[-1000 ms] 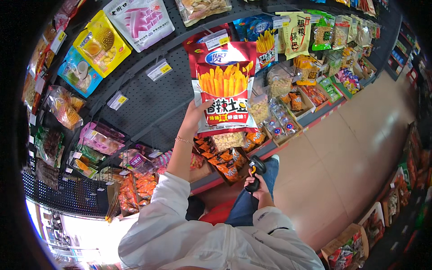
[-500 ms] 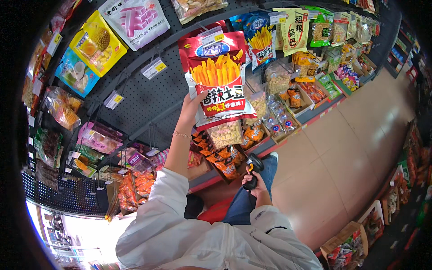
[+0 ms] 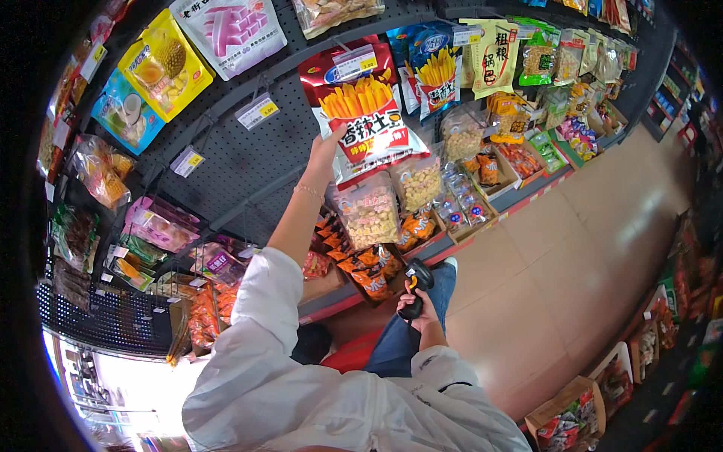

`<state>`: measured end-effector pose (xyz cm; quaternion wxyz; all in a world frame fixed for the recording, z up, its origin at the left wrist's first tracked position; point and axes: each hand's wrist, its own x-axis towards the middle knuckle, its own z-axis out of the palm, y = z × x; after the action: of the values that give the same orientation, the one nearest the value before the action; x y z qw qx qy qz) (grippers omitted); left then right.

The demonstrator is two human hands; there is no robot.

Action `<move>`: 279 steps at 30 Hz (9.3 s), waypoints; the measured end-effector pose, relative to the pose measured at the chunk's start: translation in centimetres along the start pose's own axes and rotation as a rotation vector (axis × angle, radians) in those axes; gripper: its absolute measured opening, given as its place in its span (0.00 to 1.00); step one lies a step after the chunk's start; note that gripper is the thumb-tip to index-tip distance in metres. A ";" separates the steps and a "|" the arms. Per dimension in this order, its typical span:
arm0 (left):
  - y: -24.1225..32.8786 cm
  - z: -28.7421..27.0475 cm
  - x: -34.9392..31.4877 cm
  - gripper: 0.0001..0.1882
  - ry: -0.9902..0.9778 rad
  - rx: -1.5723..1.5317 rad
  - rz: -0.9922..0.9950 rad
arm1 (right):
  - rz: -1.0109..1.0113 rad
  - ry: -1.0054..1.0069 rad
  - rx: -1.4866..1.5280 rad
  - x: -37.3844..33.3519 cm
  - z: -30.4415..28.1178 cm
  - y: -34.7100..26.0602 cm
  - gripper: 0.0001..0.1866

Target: The person scans barcodes on snack packages, including peanuts, fries packaging, and turkey-flavored noodles, with a barcode scanner, then places the items on shelves.

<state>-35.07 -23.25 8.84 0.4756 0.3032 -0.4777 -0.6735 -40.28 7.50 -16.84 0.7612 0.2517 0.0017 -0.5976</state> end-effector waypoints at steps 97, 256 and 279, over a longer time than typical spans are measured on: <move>-24.6 -47.2 -61.4 0.13 1.439 1.000 -0.857 | -0.208 0.650 -1.120 3.7 -0.4 8.0 0.11; 1.9 -20.4 -39.0 0.31 0.348 -0.507 0.049 | -0.493 0.017 -1.428 -0.3 12.9 20.9 0.15; 0.7 -20.2 -38.3 0.28 0.123 -0.610 0.137 | -0.388 -0.065 -1.327 0.0 12.6 21.1 0.15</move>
<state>-3.41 5.13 0.49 0.6169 0.1539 -0.2435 -0.7325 -24.78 6.00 2.18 0.6331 -0.2900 0.3892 -0.6030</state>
